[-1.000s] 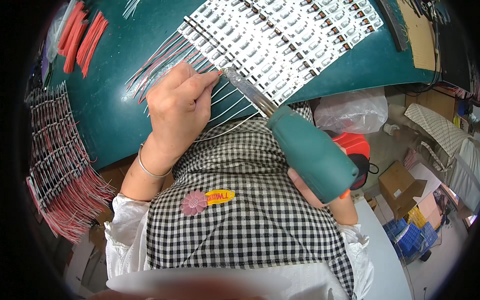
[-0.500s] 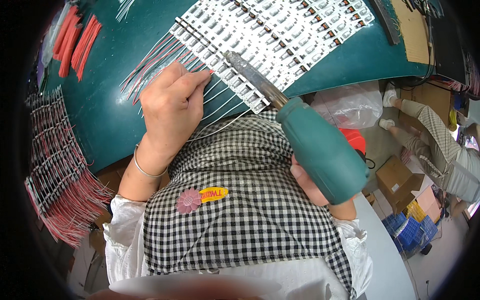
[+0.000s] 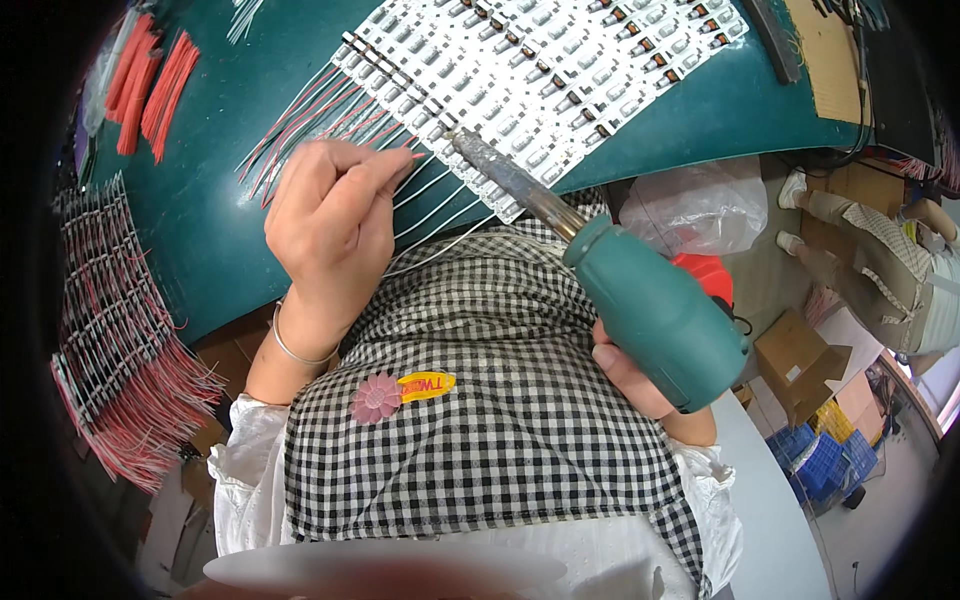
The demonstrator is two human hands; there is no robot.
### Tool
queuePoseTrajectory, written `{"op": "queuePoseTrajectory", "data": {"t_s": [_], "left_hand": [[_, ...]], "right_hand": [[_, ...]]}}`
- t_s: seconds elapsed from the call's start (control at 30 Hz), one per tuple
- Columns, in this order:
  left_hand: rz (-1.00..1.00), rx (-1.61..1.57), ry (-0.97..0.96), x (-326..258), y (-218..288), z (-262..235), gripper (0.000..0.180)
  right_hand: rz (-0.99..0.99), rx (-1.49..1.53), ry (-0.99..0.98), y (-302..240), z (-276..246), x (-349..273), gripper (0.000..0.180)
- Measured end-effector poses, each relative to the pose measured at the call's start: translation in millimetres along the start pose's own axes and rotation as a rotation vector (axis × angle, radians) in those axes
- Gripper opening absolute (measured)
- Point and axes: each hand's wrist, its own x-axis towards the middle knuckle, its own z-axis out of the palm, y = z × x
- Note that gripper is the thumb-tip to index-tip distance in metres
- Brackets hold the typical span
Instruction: The person solders individual wires to a series of electronic components on a circuit board panel using a soldering iron.
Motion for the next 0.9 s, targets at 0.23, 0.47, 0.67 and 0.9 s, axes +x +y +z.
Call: {"op": "queuePoseTrajectory", "data": {"t_s": [0.23,0.47,0.67,0.9], "left_hand": [[-0.13,-0.085,-0.116,-7,4,3,0.021],[-0.134,-0.075,-0.134,-9,6,5,0.022],[-0.146,-0.077,-0.136,-10,5,4,0.022],[-0.132,-0.07,-0.143,-10,3,4,0.021]], "right_hand": [[0.009,0.065,0.002,-1,5,1,0.02],[-0.122,-0.186,0.004,13,8,2,0.048],[-0.235,-0.391,-0.115,8,-2,15,0.022],[-0.228,-0.398,-0.072,14,0,9,0.02]]}}
